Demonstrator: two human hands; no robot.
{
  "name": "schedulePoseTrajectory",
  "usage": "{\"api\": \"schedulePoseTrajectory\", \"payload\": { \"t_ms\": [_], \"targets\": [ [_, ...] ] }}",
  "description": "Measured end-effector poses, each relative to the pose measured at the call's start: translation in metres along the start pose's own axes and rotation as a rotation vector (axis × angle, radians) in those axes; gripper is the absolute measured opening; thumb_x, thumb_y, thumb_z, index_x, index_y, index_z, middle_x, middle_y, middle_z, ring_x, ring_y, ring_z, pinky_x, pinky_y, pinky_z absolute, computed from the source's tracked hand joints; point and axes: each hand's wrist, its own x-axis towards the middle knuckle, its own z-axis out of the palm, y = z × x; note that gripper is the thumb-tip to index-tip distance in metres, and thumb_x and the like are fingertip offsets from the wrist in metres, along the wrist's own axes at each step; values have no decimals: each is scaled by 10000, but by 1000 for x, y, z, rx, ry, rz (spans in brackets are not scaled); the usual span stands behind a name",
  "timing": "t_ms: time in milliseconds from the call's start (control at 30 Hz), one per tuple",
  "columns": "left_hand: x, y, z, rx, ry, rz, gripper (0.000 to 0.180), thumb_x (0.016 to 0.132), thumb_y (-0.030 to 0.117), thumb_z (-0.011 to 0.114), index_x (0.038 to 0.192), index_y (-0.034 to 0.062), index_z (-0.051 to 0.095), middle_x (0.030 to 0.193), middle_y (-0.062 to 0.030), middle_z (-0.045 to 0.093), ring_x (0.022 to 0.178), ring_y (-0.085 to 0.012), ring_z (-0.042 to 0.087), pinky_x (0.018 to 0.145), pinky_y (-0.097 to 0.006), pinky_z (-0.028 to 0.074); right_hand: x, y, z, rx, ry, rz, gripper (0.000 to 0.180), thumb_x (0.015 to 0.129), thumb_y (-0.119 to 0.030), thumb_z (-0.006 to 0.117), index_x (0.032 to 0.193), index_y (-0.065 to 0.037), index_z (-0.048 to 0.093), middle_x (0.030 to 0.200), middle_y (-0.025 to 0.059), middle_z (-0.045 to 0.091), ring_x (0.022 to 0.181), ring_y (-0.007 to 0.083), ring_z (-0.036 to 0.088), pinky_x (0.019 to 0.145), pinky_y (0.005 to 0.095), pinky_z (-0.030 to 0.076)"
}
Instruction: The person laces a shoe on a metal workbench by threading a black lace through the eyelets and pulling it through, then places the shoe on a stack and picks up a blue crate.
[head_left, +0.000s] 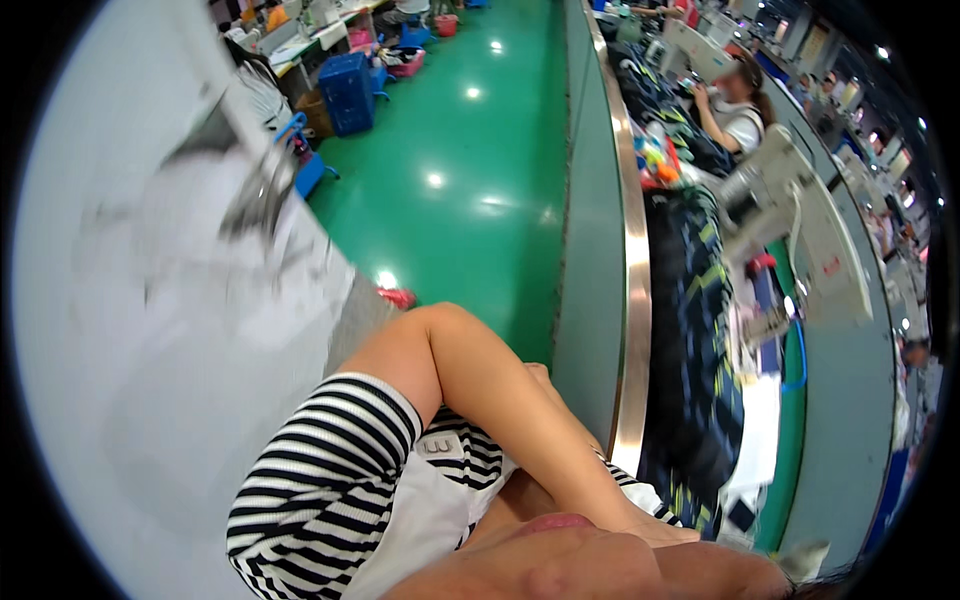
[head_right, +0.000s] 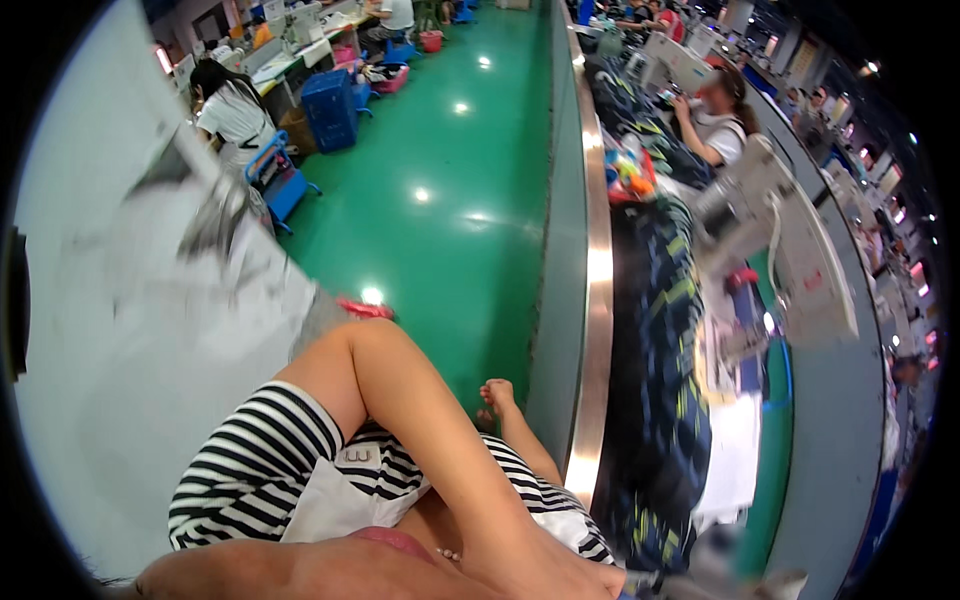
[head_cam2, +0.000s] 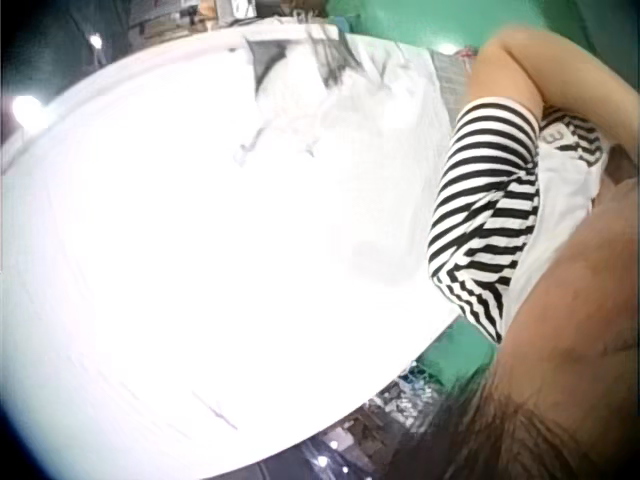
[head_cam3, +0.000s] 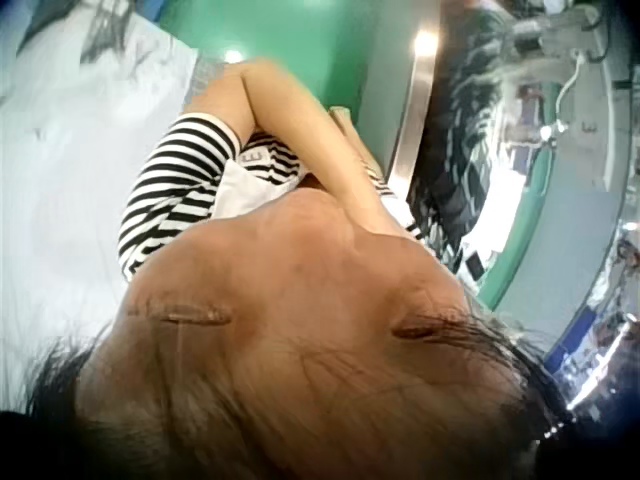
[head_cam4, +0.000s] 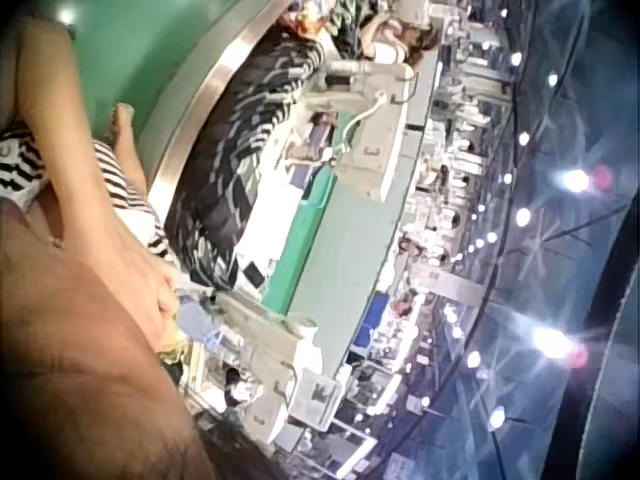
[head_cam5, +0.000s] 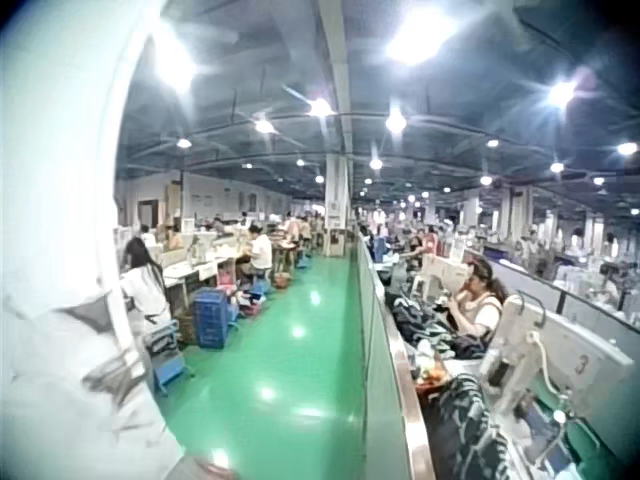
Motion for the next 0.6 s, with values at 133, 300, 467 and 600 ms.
{"api": "schedulePoseTrajectory", "payload": {
  "t_ms": [133, 300, 467, 600],
  "targets": [
    [-40, 12, -130, 25, 90, 22, 328, 958, 266, 588, 1154, 3, 591, 1092, -139, 638, 1092, -328, 562, 956, -447, 436, 65, -196, 80, -316, -145, -186, 165, 935, -172, 572, 1001, -28, 619, 782, 77, 662, 600, 126, 597, 469, 263, 441],
    [-117, 10, -280, 77, 143, 51, 334, 957, 268, 590, 1160, 3, 589, 1095, -139, 637, 1098, -327, 560, 961, -447, 434, 160, -393, 171, -454, -484, -364, 195, 961, -169, 547, 1070, -29, 626, 818, 52, 669, 657, 106, 608, 550, 260, 471],
    [-203, 26, -426, 94, 129, 101, 339, 957, 269, 592, 1165, 2, 588, 1099, -138, 637, 1104, -326, 559, 966, -446, 432, 290, -477, 123, -822, -274, -625, 216, 923, -165, 522, 750, -69, 607, 625, 46, 609, 514, 137, 536, 470, 306, 419],
    [-266, 54, -554, 100, 129, 128, 344, 956, 270, 594, 1170, 1, 586, 1101, -138, 637, 1108, -325, 558, 970, -446, 430, 353, -515, 29, -913, -69, -240, 165, 884, -168, 547, 780, -67, 625, 687, 78, 626, 582, 186, 564, 521, 346, 443]
  ]
}}
